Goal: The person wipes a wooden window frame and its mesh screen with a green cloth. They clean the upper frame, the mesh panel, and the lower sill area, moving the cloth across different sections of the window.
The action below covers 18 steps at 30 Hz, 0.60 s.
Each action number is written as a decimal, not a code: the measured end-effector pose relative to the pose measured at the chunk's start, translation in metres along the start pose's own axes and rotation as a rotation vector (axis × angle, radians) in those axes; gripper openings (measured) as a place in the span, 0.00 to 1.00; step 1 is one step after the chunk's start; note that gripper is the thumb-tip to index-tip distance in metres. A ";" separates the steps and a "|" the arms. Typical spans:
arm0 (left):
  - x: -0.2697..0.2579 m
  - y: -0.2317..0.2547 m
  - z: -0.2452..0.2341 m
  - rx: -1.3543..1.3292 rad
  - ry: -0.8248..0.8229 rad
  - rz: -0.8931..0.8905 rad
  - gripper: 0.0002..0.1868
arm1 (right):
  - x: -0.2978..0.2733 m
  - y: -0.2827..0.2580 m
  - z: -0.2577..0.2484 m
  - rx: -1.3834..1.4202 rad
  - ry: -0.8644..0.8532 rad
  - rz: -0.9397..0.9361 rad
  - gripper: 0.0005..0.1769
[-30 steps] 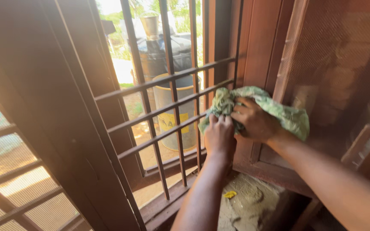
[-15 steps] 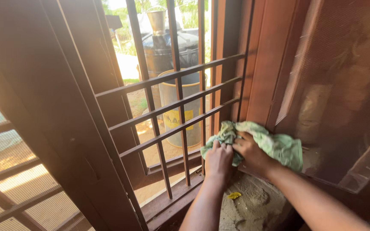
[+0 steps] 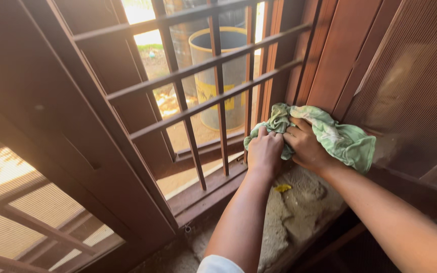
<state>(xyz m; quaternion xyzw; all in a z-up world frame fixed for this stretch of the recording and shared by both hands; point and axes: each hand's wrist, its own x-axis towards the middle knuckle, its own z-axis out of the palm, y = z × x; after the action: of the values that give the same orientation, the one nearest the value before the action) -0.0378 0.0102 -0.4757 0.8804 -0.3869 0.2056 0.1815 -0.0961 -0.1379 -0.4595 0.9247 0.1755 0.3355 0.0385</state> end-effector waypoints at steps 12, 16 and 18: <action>-0.022 -0.009 0.038 -0.004 -0.025 -0.040 0.10 | -0.022 -0.020 0.041 0.054 0.046 0.067 0.26; -0.023 -0.008 0.037 -0.036 -0.036 -0.057 0.10 | -0.020 -0.023 0.040 0.038 0.022 0.083 0.21; -0.023 -0.009 0.039 -0.063 -0.044 -0.068 0.09 | -0.020 -0.023 0.043 0.004 -0.005 0.092 0.20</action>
<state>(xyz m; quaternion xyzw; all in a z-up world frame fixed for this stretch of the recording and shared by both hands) -0.0367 0.0109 -0.5214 0.8911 -0.3670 0.1677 0.2077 -0.0892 -0.1215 -0.5093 0.9327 0.1333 0.3343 0.0213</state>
